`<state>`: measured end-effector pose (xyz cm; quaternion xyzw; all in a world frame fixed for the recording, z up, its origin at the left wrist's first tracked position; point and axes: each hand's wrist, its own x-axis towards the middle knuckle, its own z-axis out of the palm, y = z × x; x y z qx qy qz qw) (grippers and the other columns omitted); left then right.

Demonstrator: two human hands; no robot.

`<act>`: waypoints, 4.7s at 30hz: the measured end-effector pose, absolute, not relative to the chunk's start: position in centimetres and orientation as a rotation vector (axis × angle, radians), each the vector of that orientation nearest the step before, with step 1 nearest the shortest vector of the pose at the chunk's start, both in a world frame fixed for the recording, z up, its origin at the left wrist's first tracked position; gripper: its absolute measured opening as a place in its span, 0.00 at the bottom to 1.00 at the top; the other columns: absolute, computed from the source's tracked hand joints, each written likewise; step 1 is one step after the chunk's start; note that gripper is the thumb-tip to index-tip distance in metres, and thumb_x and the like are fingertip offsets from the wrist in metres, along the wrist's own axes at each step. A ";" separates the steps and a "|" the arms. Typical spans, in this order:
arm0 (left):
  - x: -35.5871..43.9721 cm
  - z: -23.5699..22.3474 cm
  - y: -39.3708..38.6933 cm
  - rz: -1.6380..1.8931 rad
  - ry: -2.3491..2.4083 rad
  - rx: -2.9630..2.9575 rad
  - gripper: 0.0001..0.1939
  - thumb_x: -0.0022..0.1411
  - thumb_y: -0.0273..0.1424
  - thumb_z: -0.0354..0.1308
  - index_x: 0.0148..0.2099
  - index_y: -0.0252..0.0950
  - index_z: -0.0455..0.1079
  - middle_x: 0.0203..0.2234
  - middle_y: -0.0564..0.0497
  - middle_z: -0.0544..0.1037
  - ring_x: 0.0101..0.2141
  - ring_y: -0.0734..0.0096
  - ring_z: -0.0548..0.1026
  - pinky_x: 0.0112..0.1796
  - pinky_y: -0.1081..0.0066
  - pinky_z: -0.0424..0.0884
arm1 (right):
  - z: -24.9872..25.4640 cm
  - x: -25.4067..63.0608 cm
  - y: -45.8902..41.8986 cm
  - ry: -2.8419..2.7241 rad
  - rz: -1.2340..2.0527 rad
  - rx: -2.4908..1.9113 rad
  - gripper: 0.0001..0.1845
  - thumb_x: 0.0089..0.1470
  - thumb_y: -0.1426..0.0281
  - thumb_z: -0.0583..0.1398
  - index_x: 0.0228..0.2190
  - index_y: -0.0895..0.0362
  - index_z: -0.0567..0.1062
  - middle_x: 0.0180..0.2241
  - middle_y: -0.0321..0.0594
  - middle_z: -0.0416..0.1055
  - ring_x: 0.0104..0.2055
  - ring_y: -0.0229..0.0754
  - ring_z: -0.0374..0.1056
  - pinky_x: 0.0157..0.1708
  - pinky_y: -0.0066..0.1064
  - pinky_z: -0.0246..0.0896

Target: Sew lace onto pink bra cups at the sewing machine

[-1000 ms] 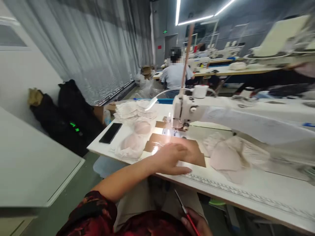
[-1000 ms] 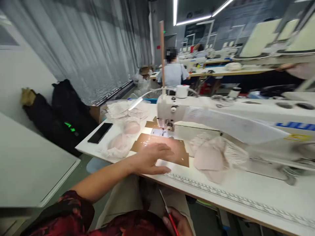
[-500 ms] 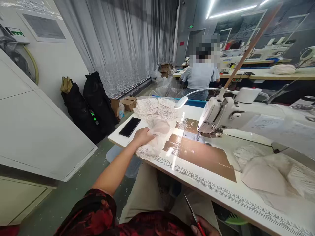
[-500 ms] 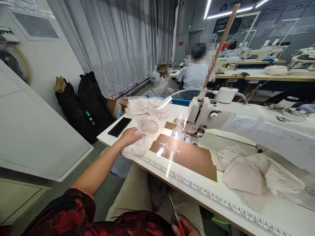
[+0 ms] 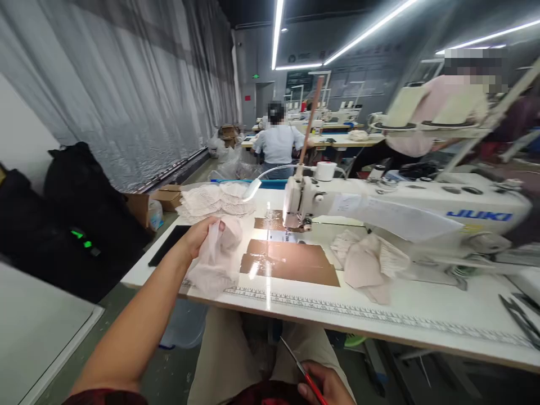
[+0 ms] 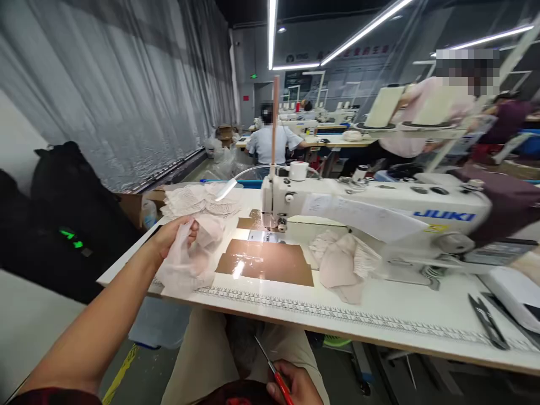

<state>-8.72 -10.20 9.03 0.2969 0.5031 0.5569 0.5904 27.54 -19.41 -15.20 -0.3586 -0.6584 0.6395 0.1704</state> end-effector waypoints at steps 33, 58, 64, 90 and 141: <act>-5.2 3.4 -10.1 0.559 1.410 1.554 0.20 0.56 0.47 0.54 0.26 0.34 0.64 0.19 0.55 0.63 0.20 0.77 0.59 0.23 0.75 0.54 | -14.6 28.1 -19.6 -1.927 1.630 -1.121 0.21 0.47 0.50 0.60 0.28 0.56 0.71 0.25 0.35 0.65 0.28 0.41 0.61 0.30 0.30 0.57; -1.3 0.4 -21.6 0.703 1.454 1.591 0.16 0.65 0.40 0.47 0.35 0.34 0.68 0.24 0.54 0.67 0.28 0.75 0.63 0.30 0.77 0.58 | -5.4 26.4 -17.6 -2.316 1.602 -0.625 0.24 0.50 0.60 0.63 0.49 0.53 0.74 0.44 0.44 0.76 0.43 0.49 0.72 0.42 0.33 0.68; -1.1 -1.0 -22.3 0.820 1.482 1.473 0.13 0.60 0.36 0.51 0.29 0.32 0.68 0.22 0.54 0.69 0.25 0.76 0.63 0.28 0.77 0.59 | -5.5 24.1 -17.9 -2.163 1.803 -0.743 0.27 0.52 0.59 0.62 0.52 0.56 0.71 0.48 0.44 0.73 0.48 0.51 0.70 0.48 0.38 0.66; -2.0 -1.9 -22.3 0.741 1.261 1.376 0.16 0.60 0.39 0.56 0.37 0.31 0.76 0.33 0.46 0.80 0.33 0.69 0.75 0.36 0.74 0.68 | -4.7 21.6 -16.3 -2.529 1.103 -0.646 0.21 0.50 0.56 0.62 0.42 0.55 0.75 0.46 0.45 0.73 0.49 0.54 0.67 0.48 0.43 0.62; 1.4 2.3 -14.2 0.708 1.139 2.592 0.11 0.65 0.28 0.48 0.33 0.33 0.70 0.54 0.42 0.70 0.56 0.59 0.64 0.56 0.58 0.60 | -9.3 24.3 -20.0 -1.411 1.515 -0.854 0.18 0.56 0.60 0.57 0.48 0.49 0.65 0.36 0.39 0.67 0.35 0.43 0.67 0.34 0.35 0.65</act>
